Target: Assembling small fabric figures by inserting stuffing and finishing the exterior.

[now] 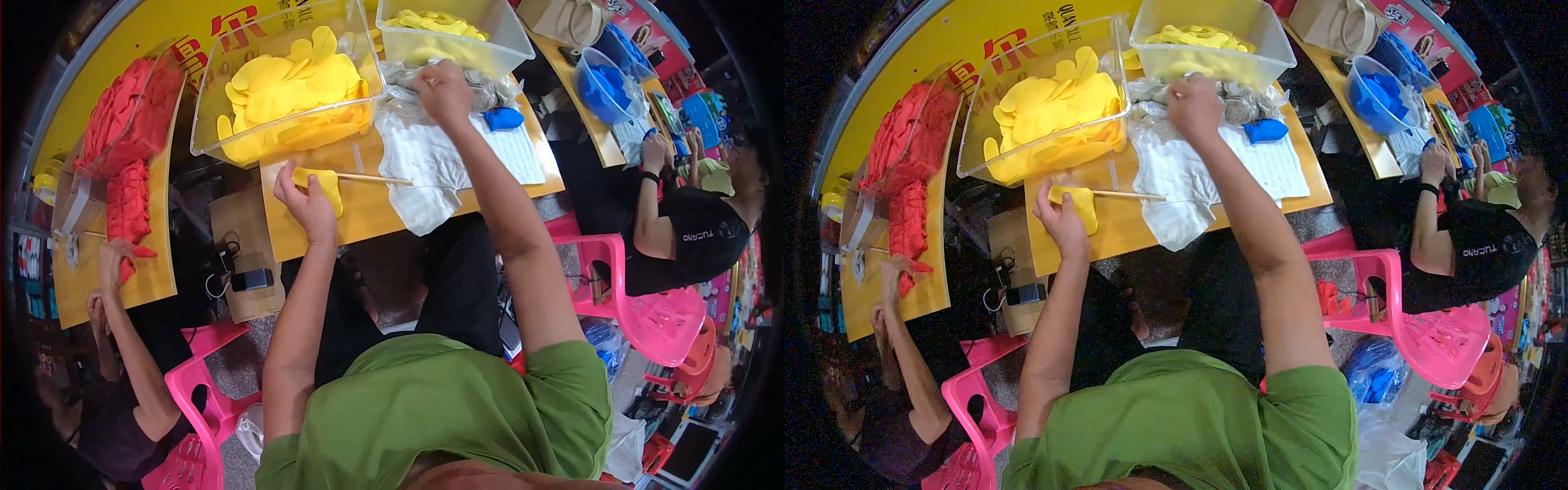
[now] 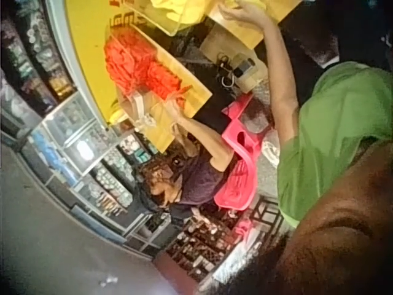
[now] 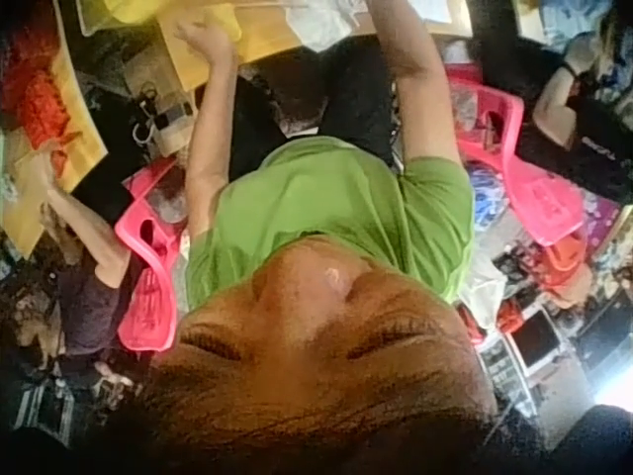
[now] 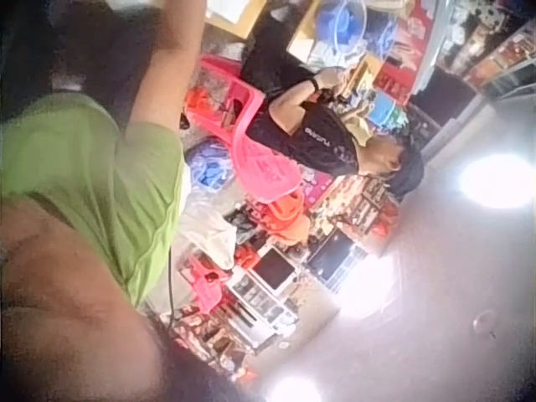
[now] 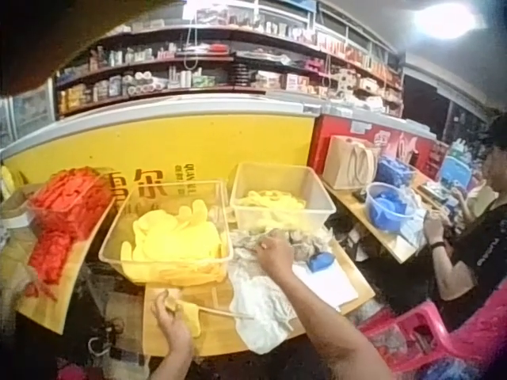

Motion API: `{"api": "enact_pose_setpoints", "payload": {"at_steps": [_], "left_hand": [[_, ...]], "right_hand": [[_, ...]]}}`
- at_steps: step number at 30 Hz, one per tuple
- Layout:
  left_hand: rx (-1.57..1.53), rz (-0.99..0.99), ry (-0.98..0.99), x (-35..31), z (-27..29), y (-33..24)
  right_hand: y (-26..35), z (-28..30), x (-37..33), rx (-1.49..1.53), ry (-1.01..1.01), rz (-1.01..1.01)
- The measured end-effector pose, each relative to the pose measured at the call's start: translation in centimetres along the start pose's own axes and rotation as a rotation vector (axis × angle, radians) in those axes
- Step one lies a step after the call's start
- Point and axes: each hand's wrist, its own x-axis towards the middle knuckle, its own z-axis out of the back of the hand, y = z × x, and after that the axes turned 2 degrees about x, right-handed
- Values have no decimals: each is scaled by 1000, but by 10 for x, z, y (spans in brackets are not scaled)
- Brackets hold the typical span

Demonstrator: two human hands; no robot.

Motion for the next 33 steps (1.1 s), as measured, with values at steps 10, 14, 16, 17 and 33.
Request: {"api": "enact_pose_setpoints", "payload": {"at_steps": [10, 14, 16, 17, 33], "left_hand": [[442, -535, 10, -35, 27, -39], [-197, -248, 401, -58, 28, -66], [-507, 17, 530, -70, 19, -89], [-815, 286, 644, -74, 18, -96], [-432, 398, 489, -113, 111, -70]], "right_hand": [[12, 77, 16, 1239, 150, -378], [54, 103, -24, 1500, 285, -569], [62, 107, -50, 1578, 337, -556], [66, 108, -63, 1658, 387, -538], [140, 105, -210, 1132, 857, -299]]}}
